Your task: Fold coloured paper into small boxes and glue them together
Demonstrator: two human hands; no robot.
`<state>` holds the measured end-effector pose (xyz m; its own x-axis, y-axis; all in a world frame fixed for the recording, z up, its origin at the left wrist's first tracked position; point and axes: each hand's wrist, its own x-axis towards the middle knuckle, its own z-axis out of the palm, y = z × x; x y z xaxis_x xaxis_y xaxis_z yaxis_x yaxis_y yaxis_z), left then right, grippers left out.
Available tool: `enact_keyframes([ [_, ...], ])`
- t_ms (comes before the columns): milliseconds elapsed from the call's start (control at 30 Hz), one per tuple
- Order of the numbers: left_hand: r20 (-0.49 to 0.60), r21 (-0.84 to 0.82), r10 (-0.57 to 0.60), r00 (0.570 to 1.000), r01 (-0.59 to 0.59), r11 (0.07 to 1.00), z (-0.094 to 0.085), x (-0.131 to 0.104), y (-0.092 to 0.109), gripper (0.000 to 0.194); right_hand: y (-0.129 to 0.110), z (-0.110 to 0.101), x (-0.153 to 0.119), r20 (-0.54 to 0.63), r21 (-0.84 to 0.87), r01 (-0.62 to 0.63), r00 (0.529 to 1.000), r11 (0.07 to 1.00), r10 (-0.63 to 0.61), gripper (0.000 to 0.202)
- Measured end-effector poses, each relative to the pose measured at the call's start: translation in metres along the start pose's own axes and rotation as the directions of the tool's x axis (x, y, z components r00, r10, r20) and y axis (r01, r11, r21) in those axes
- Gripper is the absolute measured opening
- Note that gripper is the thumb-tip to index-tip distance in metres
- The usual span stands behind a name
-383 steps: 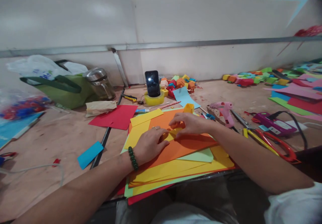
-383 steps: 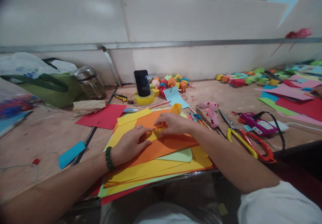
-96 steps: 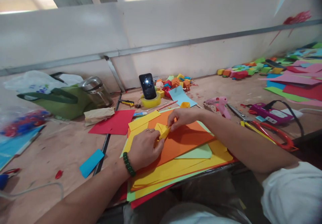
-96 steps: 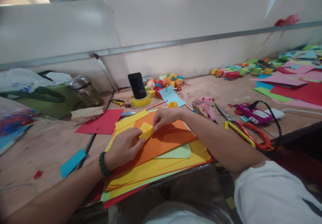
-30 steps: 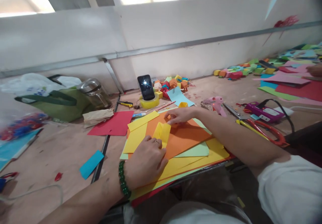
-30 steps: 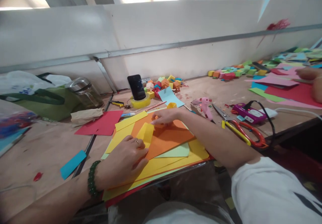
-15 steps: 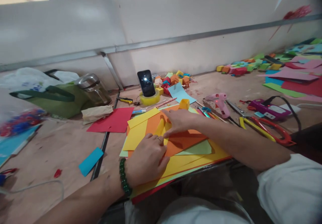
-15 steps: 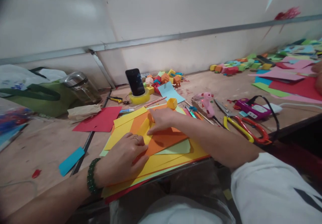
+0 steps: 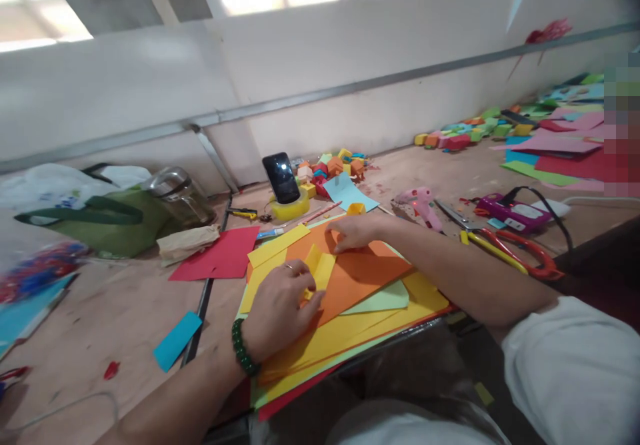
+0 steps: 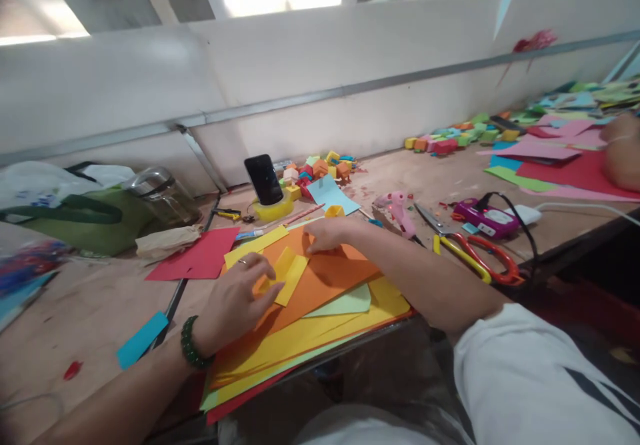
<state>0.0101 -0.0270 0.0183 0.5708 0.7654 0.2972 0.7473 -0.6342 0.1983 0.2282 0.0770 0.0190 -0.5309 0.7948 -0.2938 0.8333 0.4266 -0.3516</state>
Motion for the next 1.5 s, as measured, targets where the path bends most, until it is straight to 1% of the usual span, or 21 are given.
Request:
enact_keyframes([
  [33,-0.074,-0.005,-0.073,0.995,0.073,0.997,0.003,0.003,-0.007,0.016,-0.001,0.000,-0.001,-0.014,0.009,-0.007,1.000,1.000,0.007,0.032],
  [100,-0.106,-0.073,-0.193,0.975,0.186,0.980,0.010,0.009,-0.021,0.023,-0.006,-0.002,-0.003,-0.060,-0.002,-0.005,0.998,1.000,0.004,0.029],
  [200,0.093,-0.232,-0.259,0.961,0.274,0.933,0.019,0.015,-0.036,0.014,-0.017,-0.004,-0.007,-0.111,-0.019,0.018,0.994,1.000,-0.020,0.036],
  [233,0.119,-0.283,-0.267,0.956,0.291,0.914,0.021,0.016,-0.038,0.013,-0.020,-0.004,-0.008,-0.119,0.012,0.032,0.992,0.999,-0.030,0.039],
  [267,0.103,-0.330,-0.280,0.954,0.298,0.896,0.023,0.017,-0.039,0.015,-0.023,-0.004,-0.008,-0.127,0.064,0.051,0.991,0.997,-0.042,0.041],
  [333,-0.018,-0.413,-0.308,0.951,0.274,0.869,0.023,0.018,-0.038,0.019,-0.026,-0.002,-0.007,-0.157,0.239,0.113,0.985,0.965,-0.076,0.038],
  [400,-0.131,-0.492,-0.342,0.931,0.238,0.838,0.022,0.020,-0.036,0.021,-0.026,0.003,-0.002,-0.224,0.456,0.213,0.967,0.864,-0.121,0.031],
  [433,-0.143,-0.547,-0.355,0.924,0.225,0.807,0.021,0.020,-0.035,0.021,-0.026,0.005,0.001,-0.275,0.549,0.278,0.951,0.788,-0.143,0.033],
  [500,-0.064,-0.695,-0.364,0.929,0.220,0.684,0.018,0.021,-0.033,0.024,-0.025,0.010,0.007,-0.370,0.658,0.404,0.908,0.636,-0.195,0.041],
  [567,0.083,-0.821,-0.352,0.932,0.264,0.506,0.017,0.022,-0.031,0.032,-0.024,0.014,0.011,-0.419,0.666,0.485,0.872,0.566,-0.255,0.043],
  [633,0.205,-0.872,-0.351,0.914,0.333,0.358,0.018,0.022,-0.031,0.037,-0.024,0.015,0.012,-0.451,0.617,0.522,0.848,0.589,-0.278,0.044],
  [700,0.235,-0.888,-0.373,0.897,0.355,0.294,0.020,0.022,-0.031,0.037,-0.026,0.017,0.009,-0.530,0.519,0.525,0.817,0.674,-0.228,0.050],
  [767,0.161,-0.893,-0.390,0.907,0.302,0.333,0.022,0.021,-0.030,0.031,-0.033,0.019,0.002,-0.602,0.411,0.474,0.782,0.779,-0.159,0.059],
  [833,0.028,-0.847,-0.405,0.914,0.236,0.475,0.023,0.020,-0.029,0.023,-0.044,0.022,-0.007,-0.609,0.326,0.396,0.783,0.859,-0.130,0.070],
  [933,-0.126,-0.701,-0.405,0.906,0.207,0.682,0.023,0.019,-0.027,0.019,-0.063,0.030,-0.017,-0.594,0.233,0.335,0.793,0.913,-0.139,0.078],
  [1033,-0.153,-0.678,-0.415,0.897,0.210,0.704,0.024,0.018,-0.026,0.012,-0.071,0.036,-0.016,-0.649,0.229,0.341,0.752,0.912,-0.117,0.076],
  [1100,-0.129,-0.733,-0.441,0.888,0.215,0.646,0.025,0.019,-0.026,0.011,-0.068,0.038,-0.011,-0.690,0.267,0.394,0.715,0.880,-0.112,0.074],
  [1200,-0.023,-0.858,-0.427,0.904,0.202,0.473,0.027,0.021,-0.027,0.025,-0.060,0.036,-0.005,-0.710,0.324,0.514,0.687,0.794,-0.156,0.076],
  [1267,0.066,-0.908,-0.393,0.917,0.219,0.358,0.027,0.021,-0.027,0.031,-0.056,0.035,-0.005,-0.696,0.331,0.592,0.679,0.735,-0.233,0.077],
  [1400,0.190,-0.939,-0.372,0.909,0.278,0.201,0.023,0.019,-0.022,0.029,-0.055,0.035,-0.011,-0.657,0.309,0.715,0.637,0.627,-0.402,0.074],
  [1500,0.226,-0.950,-0.383,0.896,0.289,0.115,0.021,0.019,-0.017,0.035,-0.053,0.034,-0.011,-0.640,0.370,0.726,0.651,0.579,-0.408,0.072],
])
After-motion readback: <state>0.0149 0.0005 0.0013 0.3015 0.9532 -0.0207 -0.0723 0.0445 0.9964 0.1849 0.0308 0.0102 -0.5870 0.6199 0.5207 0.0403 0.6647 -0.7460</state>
